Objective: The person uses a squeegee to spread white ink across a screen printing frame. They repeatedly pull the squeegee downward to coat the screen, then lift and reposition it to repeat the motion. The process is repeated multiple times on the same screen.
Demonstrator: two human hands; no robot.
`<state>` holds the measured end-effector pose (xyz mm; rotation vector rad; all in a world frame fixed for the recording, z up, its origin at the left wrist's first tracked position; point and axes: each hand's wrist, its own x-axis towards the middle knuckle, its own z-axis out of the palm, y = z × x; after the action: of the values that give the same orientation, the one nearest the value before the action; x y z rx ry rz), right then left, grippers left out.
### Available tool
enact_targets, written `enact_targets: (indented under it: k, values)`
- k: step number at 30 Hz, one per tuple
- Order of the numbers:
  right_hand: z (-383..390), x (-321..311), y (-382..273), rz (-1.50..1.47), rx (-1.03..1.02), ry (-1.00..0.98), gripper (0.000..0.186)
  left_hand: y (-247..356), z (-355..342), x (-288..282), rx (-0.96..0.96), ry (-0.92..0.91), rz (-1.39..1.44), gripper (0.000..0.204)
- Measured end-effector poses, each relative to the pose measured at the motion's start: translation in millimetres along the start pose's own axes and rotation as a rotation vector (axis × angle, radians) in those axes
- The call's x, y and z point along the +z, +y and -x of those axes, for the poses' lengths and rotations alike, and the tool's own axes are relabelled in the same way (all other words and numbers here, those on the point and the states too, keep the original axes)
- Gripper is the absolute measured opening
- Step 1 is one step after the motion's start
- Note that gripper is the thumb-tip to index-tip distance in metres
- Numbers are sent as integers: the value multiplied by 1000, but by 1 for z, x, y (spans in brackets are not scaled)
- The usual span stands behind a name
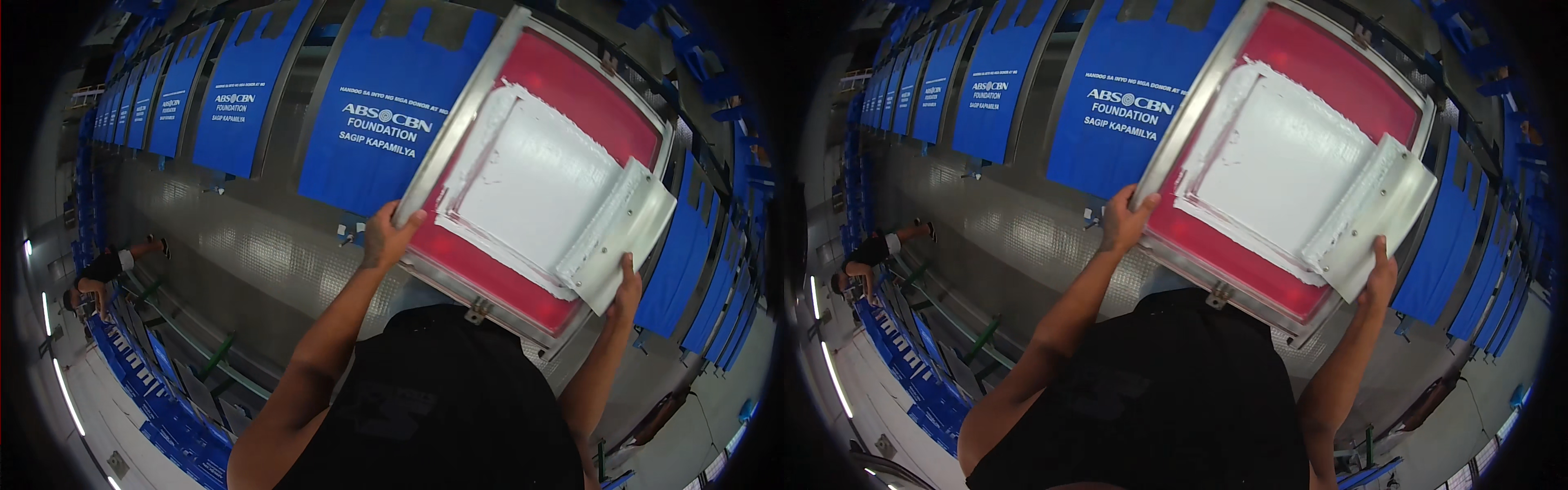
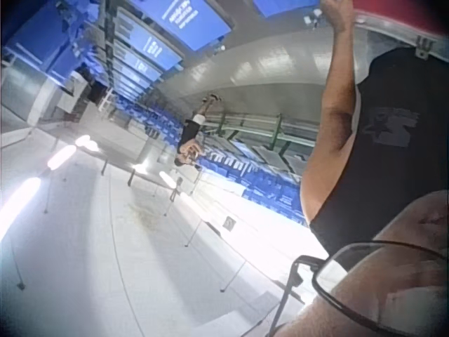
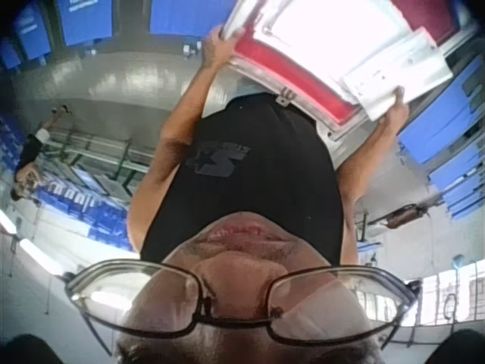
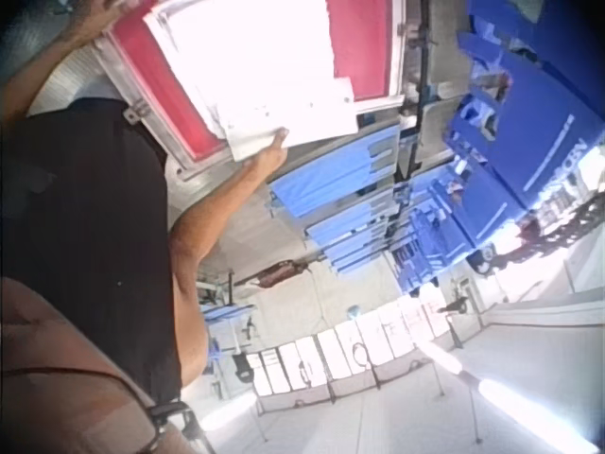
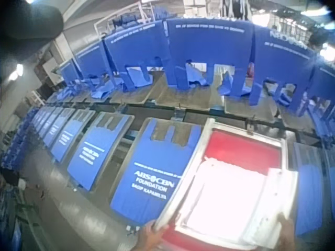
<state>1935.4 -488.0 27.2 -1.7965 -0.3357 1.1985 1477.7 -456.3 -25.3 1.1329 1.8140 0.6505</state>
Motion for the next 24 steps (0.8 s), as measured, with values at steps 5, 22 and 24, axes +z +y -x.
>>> enact_targets:
  k: [5, 22, 24]
  values:
    - [-23, -56, -2, -14, -13, 66, 54, 23, 22, 52, 53, -29, -40, 63]
    - [-119, -111, -16, 21, 72, -213, 49, 34, 63, 141, 19, 140, -197, 57]
    - [-116, -111, -28, 113, 56, -225, 46, 19, 67, 150, 321, 301, -384, 53]
